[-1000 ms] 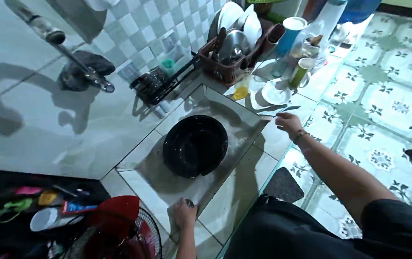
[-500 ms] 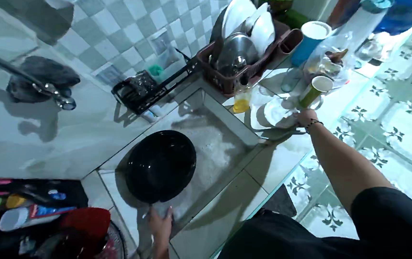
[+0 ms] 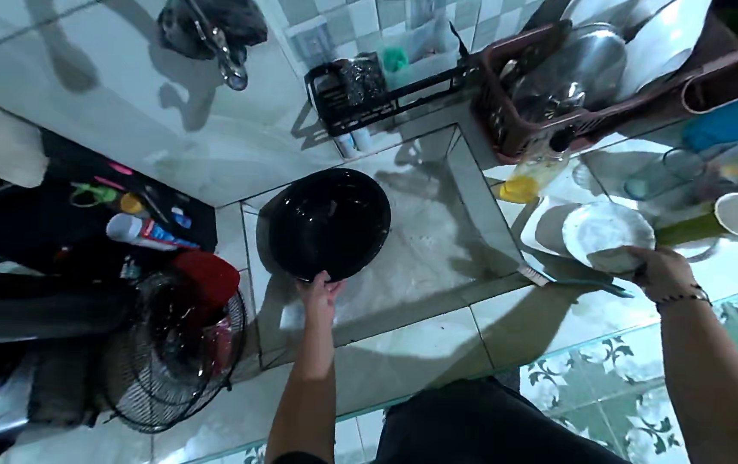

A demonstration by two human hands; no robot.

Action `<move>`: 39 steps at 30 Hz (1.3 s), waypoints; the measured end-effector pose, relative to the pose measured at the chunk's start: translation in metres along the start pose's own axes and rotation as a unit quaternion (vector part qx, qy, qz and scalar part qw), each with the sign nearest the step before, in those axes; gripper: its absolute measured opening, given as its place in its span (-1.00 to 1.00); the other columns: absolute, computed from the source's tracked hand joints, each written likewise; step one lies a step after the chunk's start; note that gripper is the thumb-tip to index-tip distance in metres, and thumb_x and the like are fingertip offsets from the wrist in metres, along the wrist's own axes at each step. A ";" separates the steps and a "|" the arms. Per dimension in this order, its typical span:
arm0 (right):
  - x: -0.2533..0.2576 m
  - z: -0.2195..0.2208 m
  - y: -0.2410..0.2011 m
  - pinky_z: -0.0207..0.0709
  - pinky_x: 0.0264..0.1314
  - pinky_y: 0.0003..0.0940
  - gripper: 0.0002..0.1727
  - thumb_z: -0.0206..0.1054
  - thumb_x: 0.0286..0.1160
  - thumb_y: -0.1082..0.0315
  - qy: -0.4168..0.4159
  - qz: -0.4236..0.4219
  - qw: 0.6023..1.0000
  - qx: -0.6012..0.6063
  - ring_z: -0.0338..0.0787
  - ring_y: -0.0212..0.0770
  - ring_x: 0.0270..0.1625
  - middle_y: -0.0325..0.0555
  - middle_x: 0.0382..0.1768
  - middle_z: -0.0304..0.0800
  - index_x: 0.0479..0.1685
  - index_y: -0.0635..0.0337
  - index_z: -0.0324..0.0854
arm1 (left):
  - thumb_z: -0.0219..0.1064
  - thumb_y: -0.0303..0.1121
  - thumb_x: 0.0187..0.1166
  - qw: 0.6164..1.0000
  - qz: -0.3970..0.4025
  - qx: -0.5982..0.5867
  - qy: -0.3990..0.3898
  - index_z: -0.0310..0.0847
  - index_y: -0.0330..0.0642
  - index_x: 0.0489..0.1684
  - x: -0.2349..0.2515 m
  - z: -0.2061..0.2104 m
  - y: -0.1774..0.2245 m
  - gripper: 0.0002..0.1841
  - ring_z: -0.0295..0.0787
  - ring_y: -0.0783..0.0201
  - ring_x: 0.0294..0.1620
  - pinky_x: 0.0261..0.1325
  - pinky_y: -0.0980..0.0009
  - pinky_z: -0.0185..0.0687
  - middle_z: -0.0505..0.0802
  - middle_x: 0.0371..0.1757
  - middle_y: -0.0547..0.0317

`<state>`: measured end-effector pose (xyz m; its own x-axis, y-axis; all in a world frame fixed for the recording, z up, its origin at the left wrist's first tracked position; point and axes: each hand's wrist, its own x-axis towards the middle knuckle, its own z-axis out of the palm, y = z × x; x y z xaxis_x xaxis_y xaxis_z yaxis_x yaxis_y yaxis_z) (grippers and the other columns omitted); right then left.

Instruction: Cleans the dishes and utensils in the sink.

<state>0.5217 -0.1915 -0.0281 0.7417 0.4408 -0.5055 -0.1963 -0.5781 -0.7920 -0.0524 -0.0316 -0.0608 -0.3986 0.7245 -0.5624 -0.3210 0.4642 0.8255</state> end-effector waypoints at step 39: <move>-0.113 0.275 -0.012 0.56 0.34 0.37 -0.38 0.39 0.53 0.25 -0.252 -0.089 0.879 -0.394 0.72 0.34 0.36 0.36 0.33 0.69 0.56 0.30 0.41 | 0.33 -0.52 0.62 0.980 0.020 0.133 -0.144 -0.03 0.00 0.86 -0.084 0.018 -0.077 -0.20 0.80 -0.19 0.15 -0.02 -0.13 0.83 0.61 0.46 -0.36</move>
<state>0.2635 -0.0456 -0.0558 0.2988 0.7065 -0.6415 0.5474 -0.6775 -0.4912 0.0213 -0.1192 -0.0759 -0.1347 0.8415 -0.5232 -0.0598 0.5202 0.8520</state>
